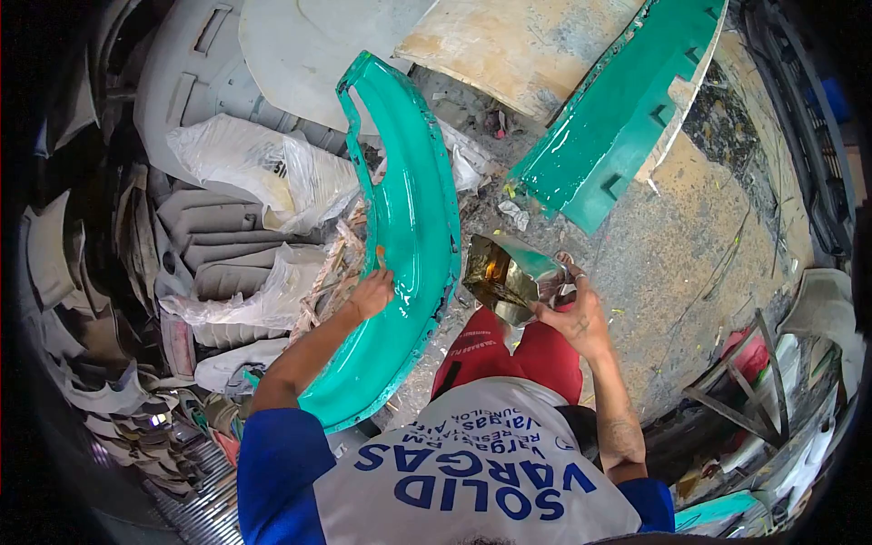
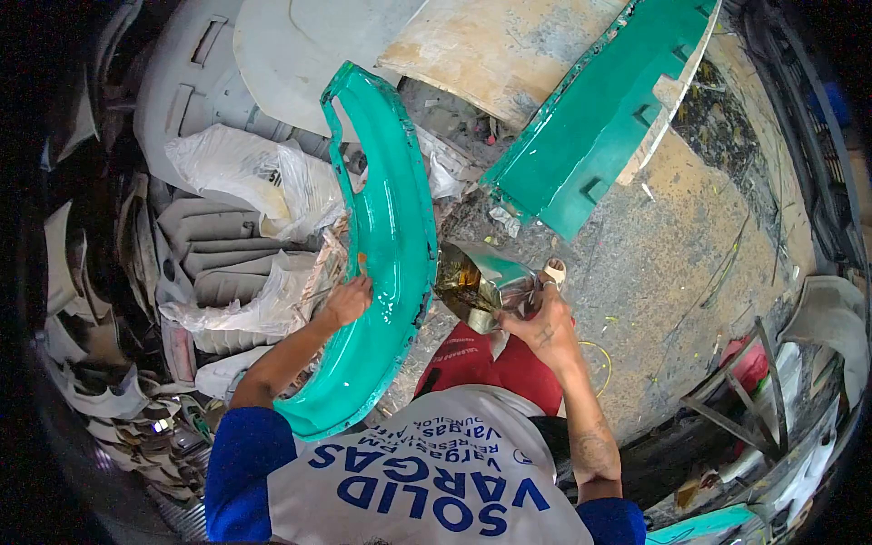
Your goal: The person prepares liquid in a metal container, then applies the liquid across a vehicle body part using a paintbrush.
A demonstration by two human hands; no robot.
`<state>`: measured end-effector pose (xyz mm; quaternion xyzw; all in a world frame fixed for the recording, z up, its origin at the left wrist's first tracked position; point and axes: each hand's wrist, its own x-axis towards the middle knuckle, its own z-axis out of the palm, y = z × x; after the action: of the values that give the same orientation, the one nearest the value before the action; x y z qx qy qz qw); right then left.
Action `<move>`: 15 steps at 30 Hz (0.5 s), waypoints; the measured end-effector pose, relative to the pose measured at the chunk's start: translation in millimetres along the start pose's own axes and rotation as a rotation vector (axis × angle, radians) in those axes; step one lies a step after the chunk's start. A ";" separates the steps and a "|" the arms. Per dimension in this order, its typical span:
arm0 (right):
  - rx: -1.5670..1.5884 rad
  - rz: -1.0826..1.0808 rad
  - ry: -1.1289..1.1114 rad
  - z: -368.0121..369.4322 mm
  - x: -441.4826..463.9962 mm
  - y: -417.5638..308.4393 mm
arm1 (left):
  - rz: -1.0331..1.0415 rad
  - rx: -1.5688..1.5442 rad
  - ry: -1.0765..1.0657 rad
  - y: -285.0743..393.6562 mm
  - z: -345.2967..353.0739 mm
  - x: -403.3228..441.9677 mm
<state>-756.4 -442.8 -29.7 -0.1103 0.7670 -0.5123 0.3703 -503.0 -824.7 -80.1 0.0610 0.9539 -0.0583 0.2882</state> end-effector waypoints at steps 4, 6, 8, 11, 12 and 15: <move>-0.067 -0.042 0.067 38.1 -11.7 18.6 | 0.127 0.111 -0.132 0.6 23.4 -24.8; -0.099 -0.013 0.055 52.2 -17.5 18.5 | 0.126 0.098 -0.016 -3.8 36.8 -40.2; -0.024 0.042 -0.042 67.4 -22.8 -0.1 | 0.133 0.085 0.106 -9.8 39.5 -47.2; 0.072 -0.012 -0.006 102.9 -25.3 -7.3 | 0.026 -0.381 0.363 -13.4 -6.4 -58.3; -0.019 -0.059 0.032 117.0 -21.4 -4.1 | -0.127 -0.612 0.475 -5.2 -38.9 -63.8; -0.042 -0.076 -0.004 143.6 -18.8 -20.0 | -0.289 -0.926 0.771 7.8 -76.7 -71.5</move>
<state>-649.6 -542.6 -32.6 -0.1481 0.7720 -0.5097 0.3498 -484.4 -811.7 22.6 -0.1835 0.9143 0.3493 -0.0913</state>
